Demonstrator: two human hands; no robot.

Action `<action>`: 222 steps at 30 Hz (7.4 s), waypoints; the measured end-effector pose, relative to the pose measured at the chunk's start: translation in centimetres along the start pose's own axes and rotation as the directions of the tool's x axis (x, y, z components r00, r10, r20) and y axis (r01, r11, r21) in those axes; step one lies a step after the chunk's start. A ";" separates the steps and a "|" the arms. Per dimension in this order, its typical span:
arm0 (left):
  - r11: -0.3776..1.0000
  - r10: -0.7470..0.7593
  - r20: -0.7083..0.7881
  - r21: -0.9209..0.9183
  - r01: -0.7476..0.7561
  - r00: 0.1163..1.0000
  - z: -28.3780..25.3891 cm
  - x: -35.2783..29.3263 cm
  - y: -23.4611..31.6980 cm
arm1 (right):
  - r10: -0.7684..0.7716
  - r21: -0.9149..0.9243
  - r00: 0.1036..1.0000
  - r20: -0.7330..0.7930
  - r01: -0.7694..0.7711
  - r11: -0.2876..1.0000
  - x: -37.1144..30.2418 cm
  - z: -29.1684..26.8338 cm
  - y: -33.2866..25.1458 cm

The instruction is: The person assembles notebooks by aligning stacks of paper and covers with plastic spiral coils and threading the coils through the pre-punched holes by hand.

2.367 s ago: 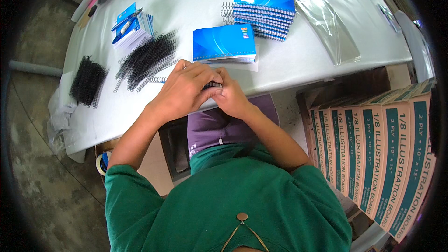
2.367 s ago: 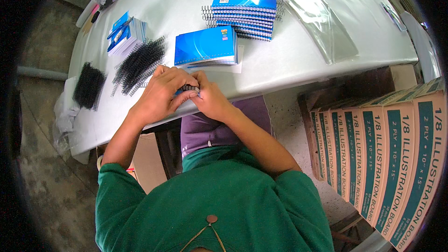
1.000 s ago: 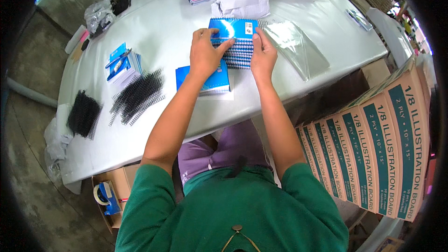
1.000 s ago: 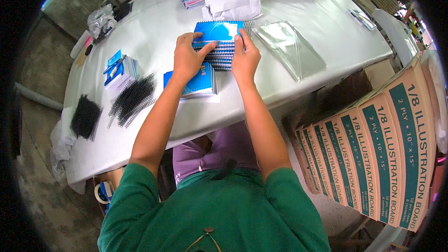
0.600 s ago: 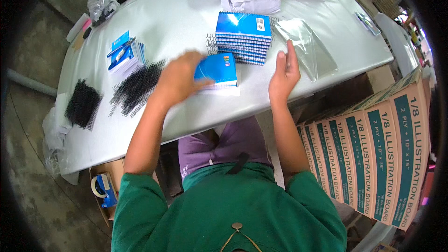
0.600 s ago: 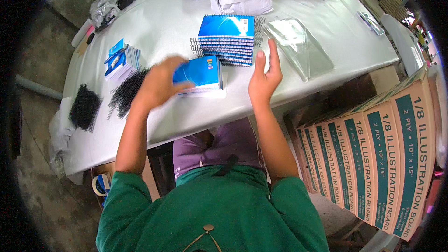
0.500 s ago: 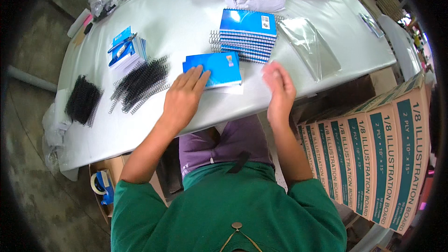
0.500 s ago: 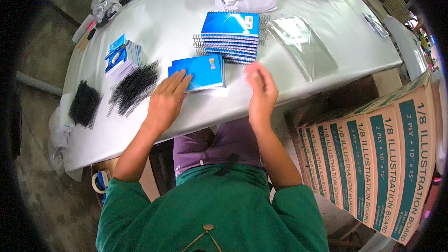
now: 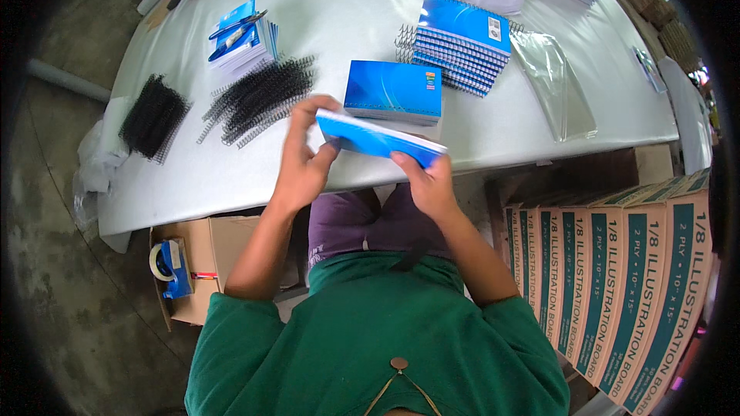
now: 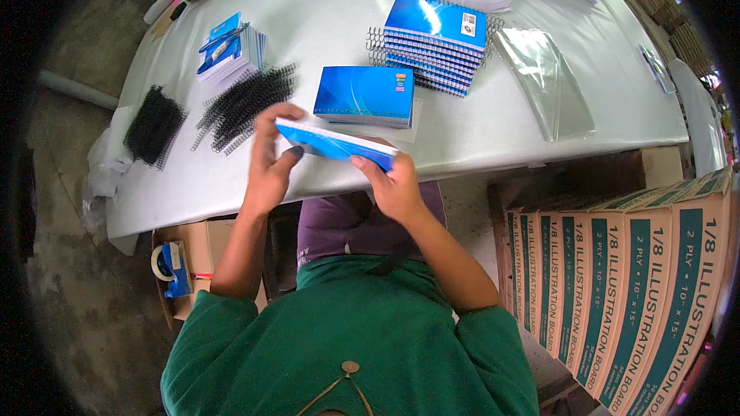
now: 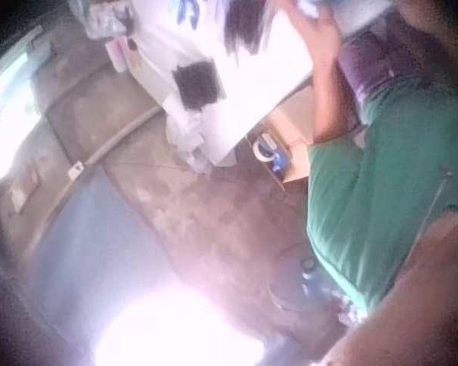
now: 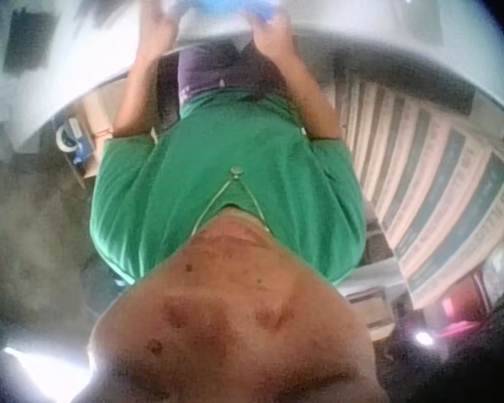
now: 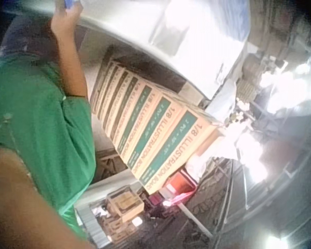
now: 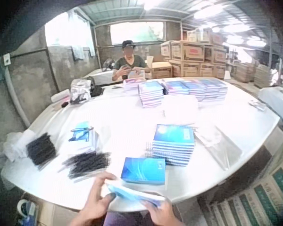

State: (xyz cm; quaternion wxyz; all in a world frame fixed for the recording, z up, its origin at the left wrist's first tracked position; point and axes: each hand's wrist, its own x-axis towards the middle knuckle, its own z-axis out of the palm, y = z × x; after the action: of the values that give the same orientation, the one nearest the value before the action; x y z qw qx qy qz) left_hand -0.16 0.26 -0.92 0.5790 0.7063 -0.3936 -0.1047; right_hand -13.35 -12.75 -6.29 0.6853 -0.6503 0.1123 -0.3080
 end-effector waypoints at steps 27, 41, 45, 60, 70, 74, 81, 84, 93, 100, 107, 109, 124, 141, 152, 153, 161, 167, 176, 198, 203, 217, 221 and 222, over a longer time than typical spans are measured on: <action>0.937 -0.302 0.179 0.238 0.257 0.936 -5.5 1.6 -0.7 | -0.011 -0.022 0.976 0.217 0.016 1.000 3.3 -0.8 1.8; 0.919 -0.229 0.218 0.368 0.138 0.949 -4.5 1.9 -4.1 | -0.007 0.005 0.975 0.222 0.007 1.000 3.2 -0.7 1.5; 0.930 -0.366 0.258 0.062 0.362 0.894 -5.0 2.7 -4.3 | 0.029 -0.026 0.970 0.242 -0.024 0.999 3.2 -0.8 1.3; 0.361 0.260 0.383 0.812 -0.457 0.886 -3.8 3.4 0.7 | -0.100 -0.203 0.969 0.225 0.147 0.968 2.1 -0.1 1.7; 0.294 0.578 0.087 0.905 -0.307 0.811 -3.7 -0.1 -5.9 | -0.206 -0.248 0.940 0.271 0.275 0.929 -0.3 1.6 2.1; 0.373 0.449 0.427 0.709 -0.599 0.785 -1.1 -7.9 -9.7 | -0.317 -0.248 0.908 0.274 0.385 0.889 -0.3 2.0 2.6; 0.576 0.501 -0.038 0.761 -0.300 0.865 -3.3 -1.3 -8.5 | -0.283 -0.253 0.909 0.306 0.364 0.896 -0.6 1.9 1.5; 0.376 0.400 0.384 0.759 -0.531 0.832 -1.0 -8.6 -11.1 | -0.218 -0.240 0.949 0.230 0.272 0.932 -0.3 1.2 2.3; 0.578 0.398 0.194 0.706 -0.409 0.897 0.1 -6.0 -10.3 | -0.328 -0.299 0.896 0.299 0.414 0.860 -0.6 1.6 1.9; 0.399 0.556 0.142 0.819 -0.412 0.819 -0.5 -2.7 -8.5 | -0.421 -0.231 0.853 0.309 0.496 0.837 -0.8 2.7 2.3; 0.190 0.818 0.199 0.793 -0.579 0.540 0.3 -1.9 -9.4 | -0.405 -0.317 0.856 0.321 0.500 0.806 -0.9 2.4 3.2; 0.351 0.757 0.076 0.791 -0.501 0.649 0.5 -1.4 -9.3 | -0.397 -0.275 0.856 0.332 0.490 0.827 -0.5 2.9 2.8; 0.523 0.372 0.602 0.494 -0.695 0.707 2.1 -8.1 -7.2 | -0.201 -0.133 0.942 0.269 0.243 0.961 0.2 2.7 3.2; 0.707 0.243 0.588 0.437 -0.556 0.771 -0.5 2.8 1.3 | -0.069 -0.195 0.989 0.130 0.093 0.976 1.7 3.2 3.4; 0.796 0.115 0.658 0.387 -0.466 0.744 -0.2 3.6 2.5 | -0.045 -0.230 0.991 0.128 0.074 0.970 1.5 3.0 3.1; 0.785 0.125 0.664 0.387 -0.483 0.737 -0.2 3.6 2.5 | -0.007 -0.207 0.991 0.132 0.034 0.978 1.5 3.1 3.1; 0.764 0.110 0.612 0.452 -0.461 0.783 0.3 3.0 3.0 | -0.104 -0.175 0.984 0.142 0.128 0.976 1.5 3.1 3.6; 0.727 0.074 0.594 0.518 -0.451 0.801 0.4 2.9 4.3 | -0.019 -0.145 0.981 0.192 0.048 0.988 1.4 2.9 3.1; 0.781 0.093 0.559 0.473 -0.409 0.824 -0.9 8.1 9.4 | -0.476 -0.232 0.871 -0.124 0.441 0.867 3.4 -4.0 -5.2; 0.975 0.113 0.040 0.189 -0.119 0.993 8.4 14.8 -0.4 | -0.326 -0.533 0.862 -0.388 0.078 0.842 11.1 -9.8 -1.8; 0.773 0.201 0.323 0.528 -0.352 0.925 4.0 11.3 1.7 | -0.501 -0.522 0.729 -0.466 0.230 0.821 7.9 -9.9 -1.8; 0.970 -0.129 0.170 -0.183 0.160 0.977 1.6 -3.0 5.8 | -0.599 -0.715 0.790 0.126 0.491 0.497 -0.9 1.1 -2.7; 0.995 0.052 -0.237 0.091 -0.031 0.970 -0.3 0.0 2.2 | -0.107 -0.057 0.992 -0.065 0.104 0.993 -0.4 -0.1 -1.7; 0.994 -0.097 -0.134 -0.057 0.090 0.986 -0.5 0.0 0.3 | 0.027 -0.079 0.998 0.058 -0.023 0.997 0.4 -0.6 -1.2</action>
State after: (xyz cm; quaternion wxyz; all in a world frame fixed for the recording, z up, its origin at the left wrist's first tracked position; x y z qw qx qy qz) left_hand 0.05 0.65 -0.49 0.6166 0.7148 -0.3165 -0.0931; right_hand -13.72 -13.40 -5.18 0.6661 -0.6841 0.1119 -0.2752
